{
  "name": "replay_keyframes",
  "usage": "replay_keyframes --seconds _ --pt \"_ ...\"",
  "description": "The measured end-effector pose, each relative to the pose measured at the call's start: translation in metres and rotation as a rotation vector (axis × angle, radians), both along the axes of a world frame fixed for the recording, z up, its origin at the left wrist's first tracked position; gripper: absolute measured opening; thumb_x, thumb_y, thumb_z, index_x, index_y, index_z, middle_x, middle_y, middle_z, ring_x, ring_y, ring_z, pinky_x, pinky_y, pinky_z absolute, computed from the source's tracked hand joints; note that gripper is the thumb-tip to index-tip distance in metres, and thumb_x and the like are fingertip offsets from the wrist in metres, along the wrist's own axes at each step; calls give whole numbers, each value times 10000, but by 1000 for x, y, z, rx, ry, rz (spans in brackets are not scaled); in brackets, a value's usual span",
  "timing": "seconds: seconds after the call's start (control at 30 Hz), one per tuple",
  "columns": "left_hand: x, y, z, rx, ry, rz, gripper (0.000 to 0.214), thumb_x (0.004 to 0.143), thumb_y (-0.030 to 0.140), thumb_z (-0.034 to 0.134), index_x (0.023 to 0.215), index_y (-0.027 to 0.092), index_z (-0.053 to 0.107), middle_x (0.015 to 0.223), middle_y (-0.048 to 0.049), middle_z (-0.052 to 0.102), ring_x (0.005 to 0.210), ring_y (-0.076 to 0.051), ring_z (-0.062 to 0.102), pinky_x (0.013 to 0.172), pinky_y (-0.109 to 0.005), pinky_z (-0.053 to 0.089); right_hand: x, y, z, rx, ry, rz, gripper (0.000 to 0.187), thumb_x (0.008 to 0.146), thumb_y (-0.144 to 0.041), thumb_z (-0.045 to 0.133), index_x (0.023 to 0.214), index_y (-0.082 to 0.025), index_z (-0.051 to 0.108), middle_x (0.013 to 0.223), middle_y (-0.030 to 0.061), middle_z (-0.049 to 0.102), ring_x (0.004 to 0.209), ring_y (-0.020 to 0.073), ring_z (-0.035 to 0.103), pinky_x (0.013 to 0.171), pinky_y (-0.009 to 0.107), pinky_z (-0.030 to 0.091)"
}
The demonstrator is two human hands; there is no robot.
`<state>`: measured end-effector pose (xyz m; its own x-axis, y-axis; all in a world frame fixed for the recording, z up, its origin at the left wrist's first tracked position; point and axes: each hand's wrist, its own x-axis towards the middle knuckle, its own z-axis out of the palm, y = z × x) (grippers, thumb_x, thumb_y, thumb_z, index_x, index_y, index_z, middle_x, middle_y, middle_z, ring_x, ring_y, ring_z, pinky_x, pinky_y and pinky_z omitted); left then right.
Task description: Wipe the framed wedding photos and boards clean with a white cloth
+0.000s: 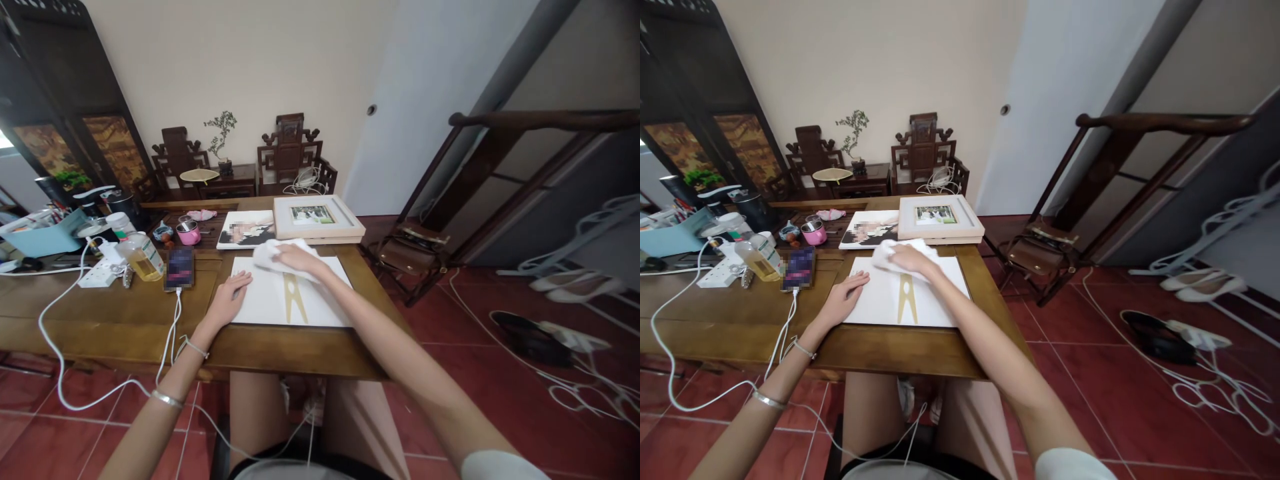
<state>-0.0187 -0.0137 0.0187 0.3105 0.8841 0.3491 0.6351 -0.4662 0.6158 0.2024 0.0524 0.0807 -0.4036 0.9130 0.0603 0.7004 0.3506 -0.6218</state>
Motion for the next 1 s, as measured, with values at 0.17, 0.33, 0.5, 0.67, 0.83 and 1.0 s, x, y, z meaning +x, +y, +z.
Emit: replay_keyframes --seconds 0.17,0.33,0.5,0.67,0.83,1.0 --pt "1 -1 -1 -17 13 -1 377 880 245 396 1170 180 628 1303 -69 570 1297 -201 440 1141 -442 258 86 -29 -11 -43 105 -178 335 761 -304 407 953 -132 622 1054 93 664 929 258 569 822 347 425" --pt "0 -2 -2 -3 74 -6 438 895 315 405 1299 190 519 1432 -78 420 1346 -207 363 1150 -449 218 114 -91 -14 -82 32 -66 334 757 -404 450 856 -172 669 1034 100 662 1025 305 534 939 397 367" --pt "1 -3 -1 -14 137 -12 452 908 320 368 1300 151 516 1414 -99 448 1353 -211 354 1146 -464 215 123 -154 -5 -236 -89 7 426 744 -489 494 997 -209 690 1177 104 620 1134 352 483 1004 436 321" --pt "2 -3 0 -15 139 -13 454 904 320 372 1297 148 520 1409 -99 455 1349 -217 361 1145 -466 221 126 -147 -10 -213 -81 -39 445 734 -489 489 1006 -193 679 1151 117 625 1129 347 482 1006 439 317" --pt "0 -1 -1 -6 122 -10 440 897 335 389 1283 181 536 1397 -84 474 1340 -209 378 1146 -451 231 113 -74 -18 -97 64 -22 280 724 -391 467 778 -183 645 967 78 670 963 295 550 910 395 385" --pt "-1 0 -1 -14 121 -15 441 902 347 388 1285 186 534 1399 -79 471 1343 -203 371 1148 -450 226 101 -21 -22 -17 165 -116 224 703 -329 462 781 -183 613 994 64 664 951 271 547 882 366 393"
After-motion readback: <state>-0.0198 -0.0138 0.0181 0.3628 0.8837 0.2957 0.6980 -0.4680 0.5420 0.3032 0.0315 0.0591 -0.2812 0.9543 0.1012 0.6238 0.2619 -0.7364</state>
